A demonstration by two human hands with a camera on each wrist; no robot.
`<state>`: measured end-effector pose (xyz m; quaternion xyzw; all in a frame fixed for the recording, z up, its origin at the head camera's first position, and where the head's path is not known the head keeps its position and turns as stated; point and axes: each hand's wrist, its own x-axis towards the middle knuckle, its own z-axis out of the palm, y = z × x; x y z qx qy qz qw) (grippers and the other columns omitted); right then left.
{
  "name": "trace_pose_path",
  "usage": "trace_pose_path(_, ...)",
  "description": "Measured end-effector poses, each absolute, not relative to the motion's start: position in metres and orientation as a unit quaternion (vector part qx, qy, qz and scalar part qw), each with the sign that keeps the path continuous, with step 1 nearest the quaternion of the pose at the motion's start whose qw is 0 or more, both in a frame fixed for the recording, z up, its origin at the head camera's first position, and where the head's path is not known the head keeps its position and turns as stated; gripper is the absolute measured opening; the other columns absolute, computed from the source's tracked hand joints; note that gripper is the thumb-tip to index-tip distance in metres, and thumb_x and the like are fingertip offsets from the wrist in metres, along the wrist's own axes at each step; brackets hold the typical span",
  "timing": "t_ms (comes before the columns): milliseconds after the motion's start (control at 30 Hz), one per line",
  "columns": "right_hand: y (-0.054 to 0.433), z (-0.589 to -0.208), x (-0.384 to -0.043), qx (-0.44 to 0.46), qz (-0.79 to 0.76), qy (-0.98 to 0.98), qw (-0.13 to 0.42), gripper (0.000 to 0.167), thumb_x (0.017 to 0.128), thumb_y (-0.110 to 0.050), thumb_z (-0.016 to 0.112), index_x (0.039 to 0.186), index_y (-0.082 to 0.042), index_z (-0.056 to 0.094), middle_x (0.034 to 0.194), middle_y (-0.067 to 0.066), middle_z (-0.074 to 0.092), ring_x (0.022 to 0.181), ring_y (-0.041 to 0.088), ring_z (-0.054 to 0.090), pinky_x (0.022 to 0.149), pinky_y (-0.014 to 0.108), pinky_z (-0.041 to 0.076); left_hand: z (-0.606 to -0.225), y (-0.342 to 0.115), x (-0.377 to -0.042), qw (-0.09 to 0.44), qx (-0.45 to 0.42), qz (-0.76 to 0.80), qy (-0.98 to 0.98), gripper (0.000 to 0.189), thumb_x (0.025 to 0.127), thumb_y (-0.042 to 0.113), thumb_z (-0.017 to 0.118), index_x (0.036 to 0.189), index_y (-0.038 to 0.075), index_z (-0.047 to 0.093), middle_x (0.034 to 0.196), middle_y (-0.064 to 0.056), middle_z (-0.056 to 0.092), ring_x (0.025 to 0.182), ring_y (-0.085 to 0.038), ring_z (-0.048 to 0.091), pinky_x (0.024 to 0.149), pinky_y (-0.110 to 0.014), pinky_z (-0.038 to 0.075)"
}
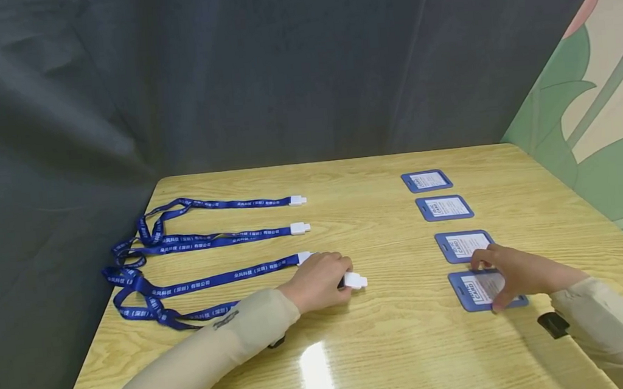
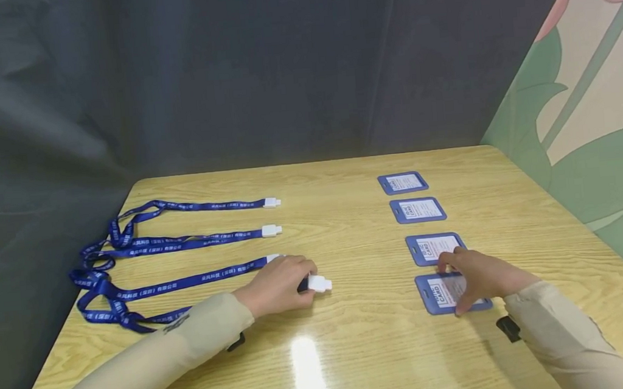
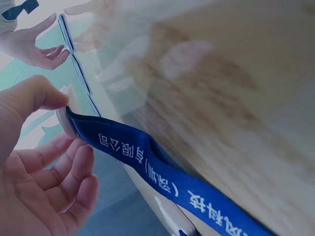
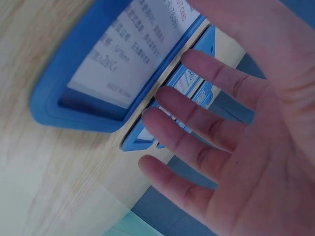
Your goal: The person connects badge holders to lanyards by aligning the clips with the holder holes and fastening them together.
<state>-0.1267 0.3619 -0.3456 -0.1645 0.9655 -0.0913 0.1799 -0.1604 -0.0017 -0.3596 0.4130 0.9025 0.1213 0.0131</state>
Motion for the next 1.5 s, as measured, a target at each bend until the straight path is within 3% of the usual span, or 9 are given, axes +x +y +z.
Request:
trace_pose_path(333,0.364,-0.346,-0.125,-0.15,-0.091,0.967,0.184,0.07,0.048,-0.027,0.089,0.105,-0.013,0.052,0.104,0.012,0.053,0.085,0.022,0.049,0.072,0.036,0.044,-0.36,0.004,-0.162,-0.008,0.421,0.119,0.899,0.018,0.078,0.023,0.067,0.092,0.011,0.065,0.082,0.001,0.065,0.067,-0.008,0.054,0.065,-0.023,0.047)
trace_pose_path(633,0.358,-0.343,-0.127,-0.14,-0.093,0.966,0.195,0.073,0.047,-0.023,0.089,0.109,-0.012,0.051,0.102,0.014,0.051,0.085,0.024,0.049,0.073,0.043,0.047,-0.358,0.005,-0.161,-0.004,0.417,0.115,0.902,0.021,0.081,0.027,0.067,0.094,0.011,0.065,0.082,0.001,0.064,0.066,-0.007,0.052,0.061,-0.02,0.043)
trace_pose_path(800,0.358,-0.343,-0.127,-0.135,-0.088,0.967,0.198,0.072,0.048,-0.022,0.089,0.107,-0.012,0.051,0.102,0.015,0.051,0.084,0.024,0.049,0.071,0.041,0.046,-0.359,0.007,-0.161,-0.002,0.419,0.114,0.901,0.023,0.082,0.03,0.067,0.096,0.011,0.065,0.084,0.001,0.065,0.067,-0.007,0.053,0.061,-0.019,0.041)
trace_pose_path(1200,0.358,-0.342,-0.125,-0.118,-0.078,0.969,0.203,0.069,0.049,-0.022,0.089,0.107,-0.013,0.051,0.101,0.014,0.052,0.083,0.024,0.049,0.071,0.042,0.046,-0.362,0.014,-0.16,-0.003,0.432,0.105,0.896,0.029,0.083,0.035,0.068,0.099,0.011,0.066,0.089,0.0,0.068,0.076,-0.011,0.062,0.071,-0.026,0.051)
trace_pose_path(1500,0.358,-0.34,-0.12,-0.112,-0.079,0.97,0.199,0.069,0.049,-0.022,0.089,0.106,-0.013,0.051,0.101,0.014,0.052,0.084,0.023,0.049,0.07,0.039,0.045,-0.362,0.02,-0.158,-0.007,0.452,0.107,0.886,0.032,0.081,0.039,0.069,0.1,0.013,0.067,0.088,0.002,0.069,0.074,-0.008,0.061,0.07,-0.023,0.05)
